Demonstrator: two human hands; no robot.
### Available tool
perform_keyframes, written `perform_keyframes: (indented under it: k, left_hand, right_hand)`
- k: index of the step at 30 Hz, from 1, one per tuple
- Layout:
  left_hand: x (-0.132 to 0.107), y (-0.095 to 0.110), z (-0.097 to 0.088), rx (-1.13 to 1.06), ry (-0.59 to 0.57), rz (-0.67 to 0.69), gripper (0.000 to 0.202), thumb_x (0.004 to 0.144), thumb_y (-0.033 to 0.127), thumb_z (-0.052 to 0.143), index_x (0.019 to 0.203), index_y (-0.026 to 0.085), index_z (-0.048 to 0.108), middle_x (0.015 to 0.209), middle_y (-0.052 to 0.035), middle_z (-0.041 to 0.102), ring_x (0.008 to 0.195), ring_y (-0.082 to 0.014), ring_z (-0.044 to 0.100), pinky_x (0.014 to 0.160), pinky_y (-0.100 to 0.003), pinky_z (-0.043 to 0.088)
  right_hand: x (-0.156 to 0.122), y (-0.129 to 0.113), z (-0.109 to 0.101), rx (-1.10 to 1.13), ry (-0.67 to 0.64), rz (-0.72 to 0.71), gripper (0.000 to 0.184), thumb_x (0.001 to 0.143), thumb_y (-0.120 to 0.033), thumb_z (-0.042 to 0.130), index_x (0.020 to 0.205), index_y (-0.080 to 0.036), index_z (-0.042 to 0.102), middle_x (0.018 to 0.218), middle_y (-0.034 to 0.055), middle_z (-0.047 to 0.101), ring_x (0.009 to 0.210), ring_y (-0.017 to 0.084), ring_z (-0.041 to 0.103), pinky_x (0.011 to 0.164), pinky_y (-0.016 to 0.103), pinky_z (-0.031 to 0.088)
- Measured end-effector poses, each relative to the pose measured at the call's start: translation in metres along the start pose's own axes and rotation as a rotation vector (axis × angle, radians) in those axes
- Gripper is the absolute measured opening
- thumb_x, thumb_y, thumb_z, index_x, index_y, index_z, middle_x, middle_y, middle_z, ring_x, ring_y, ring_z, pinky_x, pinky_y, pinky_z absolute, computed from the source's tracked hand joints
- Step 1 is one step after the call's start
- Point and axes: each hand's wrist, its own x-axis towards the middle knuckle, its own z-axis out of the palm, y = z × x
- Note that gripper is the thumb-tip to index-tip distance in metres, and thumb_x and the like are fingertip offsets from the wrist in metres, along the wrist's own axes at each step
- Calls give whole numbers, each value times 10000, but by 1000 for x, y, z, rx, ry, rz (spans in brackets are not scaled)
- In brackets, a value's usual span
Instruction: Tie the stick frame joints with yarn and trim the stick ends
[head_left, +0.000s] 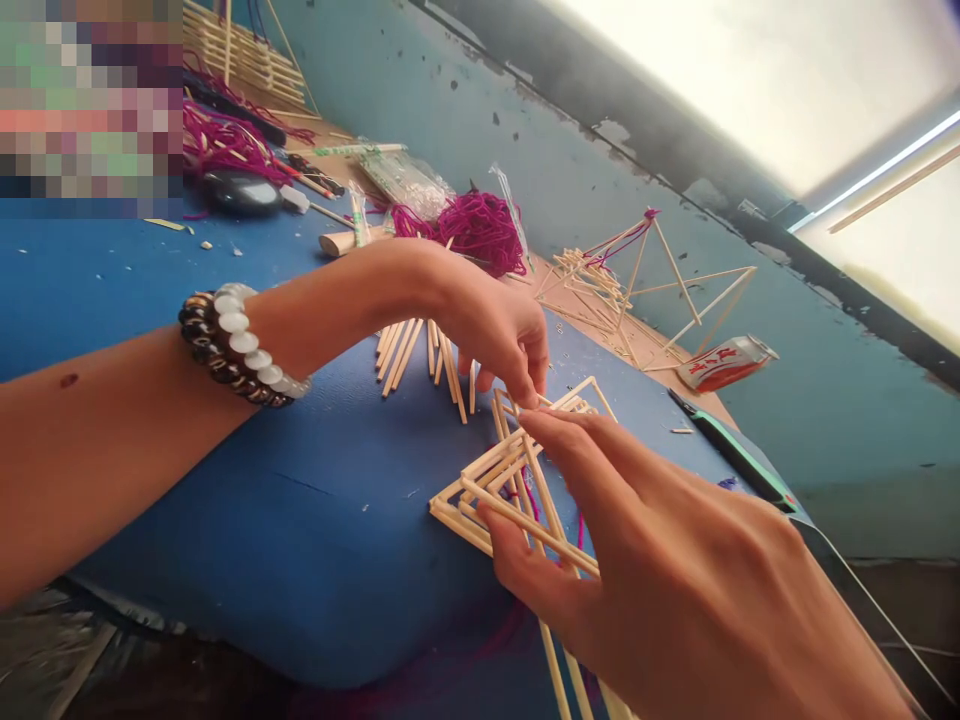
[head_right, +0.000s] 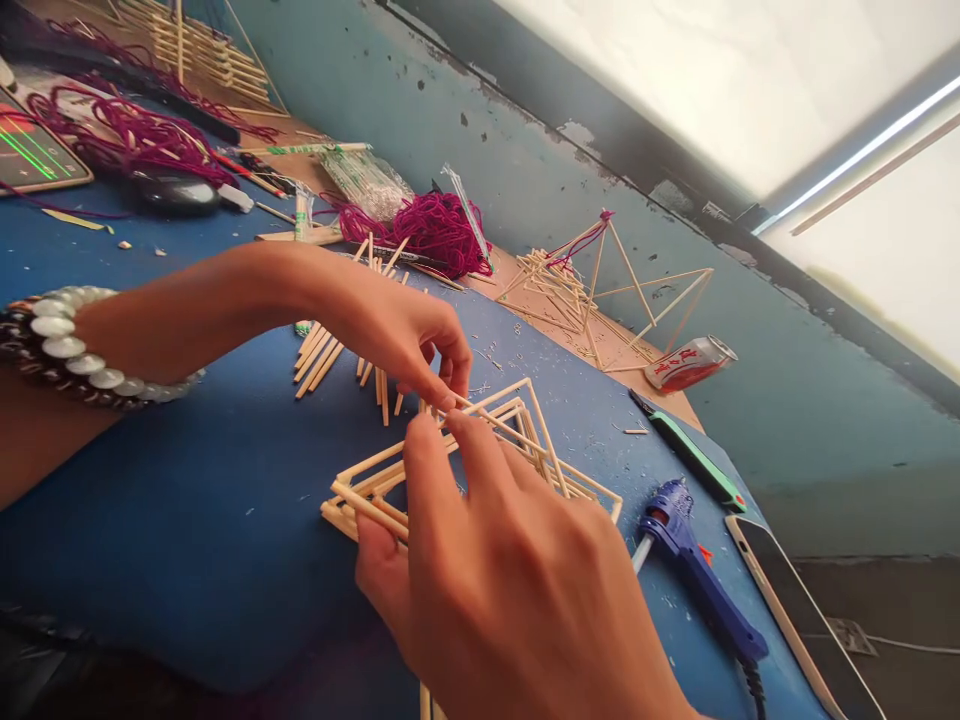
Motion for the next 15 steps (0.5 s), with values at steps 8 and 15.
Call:
perform_keyframes:
  k: [8,15]
  left_hand:
    - [3,-4,2,-58,-65,40,254,770,276,595,956,188,743,909,-9,741,857,-183,670,723,-273,514]
    - [12,-15,6,-76,-66,169,312,737,267,564,991,160,709,977,-33,735,874,-191,643,767,-307,522]
  right_hand:
    - [22,19,17,306,-3,-155,326,1026,-431,590,868,-175,714,976,108,733,895,270,685,703,425,537]
    - [30,20,22,525,-17,-108,362,1075,-274,482,746,-187,607,757,39,625,819,189,548,834,397,493]
